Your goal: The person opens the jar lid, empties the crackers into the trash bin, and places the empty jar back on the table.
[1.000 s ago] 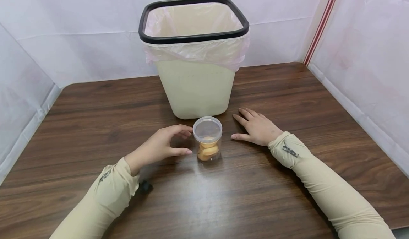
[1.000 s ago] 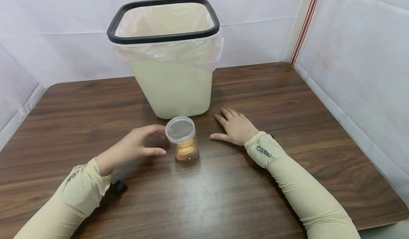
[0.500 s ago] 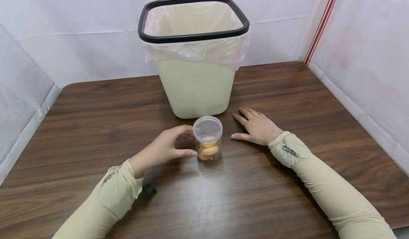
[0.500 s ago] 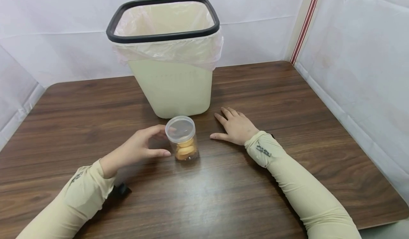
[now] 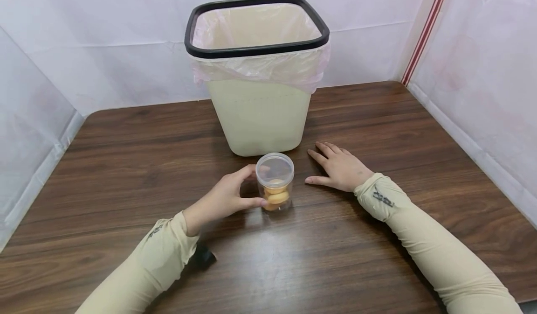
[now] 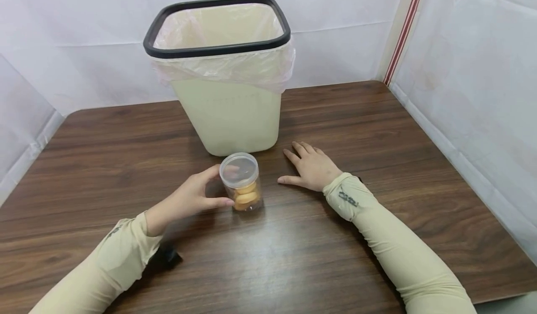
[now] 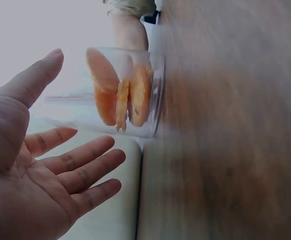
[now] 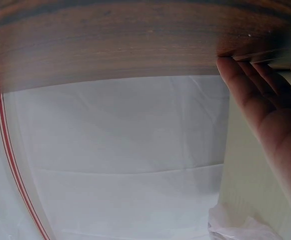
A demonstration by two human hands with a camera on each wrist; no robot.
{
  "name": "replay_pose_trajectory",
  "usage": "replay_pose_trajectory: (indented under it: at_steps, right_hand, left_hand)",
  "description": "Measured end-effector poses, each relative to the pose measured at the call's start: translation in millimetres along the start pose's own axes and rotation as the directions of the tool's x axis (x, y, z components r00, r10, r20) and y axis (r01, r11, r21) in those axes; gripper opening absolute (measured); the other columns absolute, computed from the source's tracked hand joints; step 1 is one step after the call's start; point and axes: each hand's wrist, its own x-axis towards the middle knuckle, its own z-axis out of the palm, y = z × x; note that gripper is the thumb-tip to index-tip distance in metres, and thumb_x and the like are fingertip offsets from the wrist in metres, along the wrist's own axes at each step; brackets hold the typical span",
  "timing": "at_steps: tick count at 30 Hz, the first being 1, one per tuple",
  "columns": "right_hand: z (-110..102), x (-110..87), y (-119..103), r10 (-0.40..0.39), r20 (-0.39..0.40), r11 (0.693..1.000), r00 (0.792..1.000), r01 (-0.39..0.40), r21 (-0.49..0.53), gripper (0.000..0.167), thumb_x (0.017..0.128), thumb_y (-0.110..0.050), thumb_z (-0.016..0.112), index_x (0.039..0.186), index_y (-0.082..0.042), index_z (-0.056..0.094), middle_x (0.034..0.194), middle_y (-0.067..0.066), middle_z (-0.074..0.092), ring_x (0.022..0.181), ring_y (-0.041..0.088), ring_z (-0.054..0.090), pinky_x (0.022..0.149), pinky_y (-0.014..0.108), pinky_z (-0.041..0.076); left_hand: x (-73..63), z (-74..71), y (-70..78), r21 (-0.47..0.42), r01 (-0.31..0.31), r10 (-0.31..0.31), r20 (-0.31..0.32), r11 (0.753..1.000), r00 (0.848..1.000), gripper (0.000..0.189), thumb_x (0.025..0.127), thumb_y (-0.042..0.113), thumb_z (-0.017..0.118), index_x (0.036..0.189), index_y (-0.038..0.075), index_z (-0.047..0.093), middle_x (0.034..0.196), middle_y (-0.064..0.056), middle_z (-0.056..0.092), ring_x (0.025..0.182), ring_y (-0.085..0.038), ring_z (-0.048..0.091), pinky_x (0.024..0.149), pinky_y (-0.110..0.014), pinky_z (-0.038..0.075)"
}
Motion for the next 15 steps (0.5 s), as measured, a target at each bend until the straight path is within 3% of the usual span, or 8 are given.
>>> replay_pose_trajectory:
  at_steps: [5, 12, 15]
  right_hand:
    - [0.4, -0.2, 1.2, 0.001, -0.002, 1.000, 1.000, -0.001, 0.003, 0.083, 0.088, -0.065, 0.050, 0.148, -0.009, 0.037, 0.153, 0.023, 0.032, 0.142, 0.039, 0.030, 0.111, 0.057, 0.031]
    - [1.8, -0.9, 1.5, -0.008, -0.008, 1.000, 1.000, 0.008, 0.001, 0.083, 0.088, -0.065, 0.051, 0.147, -0.008, 0.038, 0.152, 0.024, 0.032, 0.142, 0.039, 0.031, 0.111, 0.056, 0.032]
    - [2.5, -0.9, 1.8, -0.010, -0.010, 1.000, 1.000, 0.010, 0.002, 0.083, 0.088, -0.065, 0.051, 0.147, -0.008, 0.038, 0.152, 0.024, 0.033, 0.142, 0.039, 0.031, 0.111, 0.056, 0.032]
  left_hand:
    - [2.5, 5.1, -1.5, -0.034, 0.014, -0.014, -0.011, 0.999, 1.000, 0.062, 0.076, 0.020, 0.082, 0.129, 0.008, 0.051, 0.121, -0.006, 0.065, 0.116, -0.026, 0.060, 0.104, -0.046, 0.044]
    - [6.7, 12.8, -2.2, -0.165, 0.062, -0.061, 0.011, 0.984, 0.998, 0.069, 0.072, 0.020, 0.085, 0.132, 0.013, 0.051, 0.124, -0.003, 0.063, 0.118, -0.020, 0.059, 0.105, -0.042, 0.042]
    - [7.8, 15.1, -3.8, -0.167, 0.055, -0.054, 0.010, 0.984, 0.998, 0.069, 0.072, 0.020, 0.084, 0.132, 0.013, 0.051, 0.123, -0.003, 0.064, 0.113, -0.019, 0.060, 0.102, -0.041, 0.043]
